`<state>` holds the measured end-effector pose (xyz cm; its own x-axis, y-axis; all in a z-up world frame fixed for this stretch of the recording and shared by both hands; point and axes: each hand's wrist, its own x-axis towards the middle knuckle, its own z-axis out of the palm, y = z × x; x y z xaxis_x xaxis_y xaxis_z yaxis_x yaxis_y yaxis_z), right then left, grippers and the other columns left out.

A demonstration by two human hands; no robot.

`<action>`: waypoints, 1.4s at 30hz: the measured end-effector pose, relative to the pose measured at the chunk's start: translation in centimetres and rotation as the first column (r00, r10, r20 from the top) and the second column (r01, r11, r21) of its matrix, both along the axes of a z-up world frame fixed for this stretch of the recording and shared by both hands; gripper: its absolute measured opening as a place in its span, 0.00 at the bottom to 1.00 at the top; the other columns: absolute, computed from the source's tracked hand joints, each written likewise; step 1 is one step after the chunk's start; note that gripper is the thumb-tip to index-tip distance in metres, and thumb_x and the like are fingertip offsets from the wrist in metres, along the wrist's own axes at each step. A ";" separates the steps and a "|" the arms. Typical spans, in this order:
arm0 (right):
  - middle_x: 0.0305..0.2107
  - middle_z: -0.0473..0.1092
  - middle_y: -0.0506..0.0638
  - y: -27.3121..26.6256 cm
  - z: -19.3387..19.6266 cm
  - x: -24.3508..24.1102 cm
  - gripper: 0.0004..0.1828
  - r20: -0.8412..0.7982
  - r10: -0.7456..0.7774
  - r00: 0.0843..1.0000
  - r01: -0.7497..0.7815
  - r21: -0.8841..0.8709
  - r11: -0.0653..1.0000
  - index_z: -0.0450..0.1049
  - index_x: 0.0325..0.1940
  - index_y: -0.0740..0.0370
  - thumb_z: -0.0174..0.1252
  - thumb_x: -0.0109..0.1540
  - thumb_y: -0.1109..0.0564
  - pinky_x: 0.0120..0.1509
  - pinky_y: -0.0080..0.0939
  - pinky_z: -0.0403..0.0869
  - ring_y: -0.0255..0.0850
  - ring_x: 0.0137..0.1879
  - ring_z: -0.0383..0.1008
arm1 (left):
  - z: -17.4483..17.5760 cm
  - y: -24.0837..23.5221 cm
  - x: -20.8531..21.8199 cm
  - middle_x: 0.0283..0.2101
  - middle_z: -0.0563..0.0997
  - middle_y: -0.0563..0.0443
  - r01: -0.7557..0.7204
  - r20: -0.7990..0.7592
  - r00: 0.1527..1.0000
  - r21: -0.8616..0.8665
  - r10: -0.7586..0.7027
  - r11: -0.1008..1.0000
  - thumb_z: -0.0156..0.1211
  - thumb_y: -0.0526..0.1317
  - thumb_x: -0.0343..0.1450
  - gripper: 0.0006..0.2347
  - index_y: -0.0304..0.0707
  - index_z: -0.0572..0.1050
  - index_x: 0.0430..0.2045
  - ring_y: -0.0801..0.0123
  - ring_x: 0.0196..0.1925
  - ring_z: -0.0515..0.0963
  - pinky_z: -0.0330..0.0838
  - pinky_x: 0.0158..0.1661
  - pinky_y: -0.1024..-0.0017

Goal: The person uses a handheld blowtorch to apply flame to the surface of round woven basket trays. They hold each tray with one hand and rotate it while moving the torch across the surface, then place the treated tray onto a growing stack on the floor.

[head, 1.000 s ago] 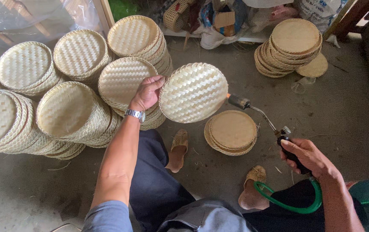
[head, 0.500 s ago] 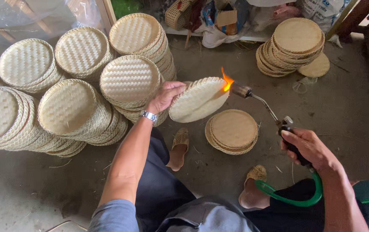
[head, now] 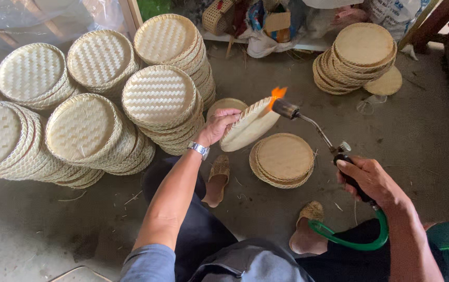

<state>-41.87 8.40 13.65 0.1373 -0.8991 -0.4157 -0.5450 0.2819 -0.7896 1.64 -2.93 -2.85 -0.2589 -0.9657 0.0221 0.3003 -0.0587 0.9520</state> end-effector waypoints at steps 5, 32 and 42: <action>0.13 0.64 0.49 0.4 0.3 0.9 0.24 -0.052 0.008 0.999 -0.007 0.017 1.000 0.75 0.27 0.66 0.53 0.67 0.43 0.22 0.42 0.63 0.37 0.19 0.63 | -1.1 0.3 -1.9 0.45 0.85 0.47 -0.082 0.039 0.996 0.034 0.080 0.996 0.63 0.38 0.72 0.16 0.25 0.79 0.51 0.72 0.45 0.82 0.75 0.50 0.74; 0.15 0.66 0.52 -0.4 -2.8 -2.3 0.23 -0.147 -0.147 0.978 0.156 0.051 0.986 0.76 0.30 0.66 0.53 0.69 0.45 0.25 0.43 0.64 0.39 0.20 0.63 | -3.7 -3.0 -2.6 0.37 0.85 0.53 -0.415 0.103 0.909 0.116 0.405 0.902 0.62 0.39 0.73 0.08 0.39 0.81 0.43 0.72 0.34 0.81 0.75 0.38 0.72; 0.17 0.65 0.54 -6.5 -5.7 -4.6 0.24 -0.335 -0.254 0.907 0.281 0.032 0.959 0.75 0.35 0.67 0.53 0.73 0.44 0.27 0.48 0.64 0.42 0.22 0.63 | -14.2 -5.2 -4.5 0.33 0.80 0.41 -0.136 0.752 0.258 -0.593 0.607 0.793 0.62 0.35 0.66 0.02 0.39 0.79 0.24 0.50 0.40 0.80 0.75 0.42 0.58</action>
